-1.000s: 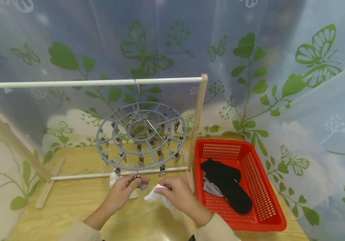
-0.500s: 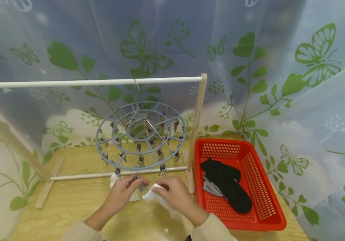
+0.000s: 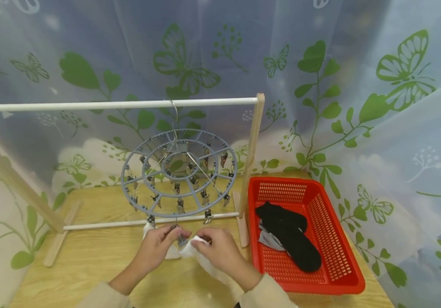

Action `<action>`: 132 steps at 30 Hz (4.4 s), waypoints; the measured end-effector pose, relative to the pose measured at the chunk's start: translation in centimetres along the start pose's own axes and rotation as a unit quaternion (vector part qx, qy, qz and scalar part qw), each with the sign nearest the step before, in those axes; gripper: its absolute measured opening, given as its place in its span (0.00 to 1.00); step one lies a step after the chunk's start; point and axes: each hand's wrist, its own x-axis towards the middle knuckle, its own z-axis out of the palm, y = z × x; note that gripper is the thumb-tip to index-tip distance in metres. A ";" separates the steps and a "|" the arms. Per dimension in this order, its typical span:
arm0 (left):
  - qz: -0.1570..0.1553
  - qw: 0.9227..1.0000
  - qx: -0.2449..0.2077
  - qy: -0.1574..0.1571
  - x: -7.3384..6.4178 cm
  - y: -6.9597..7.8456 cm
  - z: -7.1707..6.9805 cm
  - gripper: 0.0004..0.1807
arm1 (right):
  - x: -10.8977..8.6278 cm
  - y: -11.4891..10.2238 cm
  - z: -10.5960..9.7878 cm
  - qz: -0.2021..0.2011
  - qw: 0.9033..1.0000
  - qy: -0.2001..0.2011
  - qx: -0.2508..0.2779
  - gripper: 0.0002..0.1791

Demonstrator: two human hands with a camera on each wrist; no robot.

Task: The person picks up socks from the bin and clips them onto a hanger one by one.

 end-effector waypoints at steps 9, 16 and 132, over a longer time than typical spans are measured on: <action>-0.003 1.000 0.023 0.015 0.1 -0.4 0.3 0.13 | 0.1 -0.2 0.2 0.002 1.000 -0.001 0.021 0.06; -0.005 1.000 0.023 0.013 0.1 -0.3 0.1 0.13 | -0.1 -0.2 0.2 0.004 0.999 -0.011 0.043 0.08; 0.005 1.000 0.009 -0.029 0.5 -0.5 0.8 0.19 | 0.5 -0.5 2.6 0.006 0.991 0.010 0.135 0.08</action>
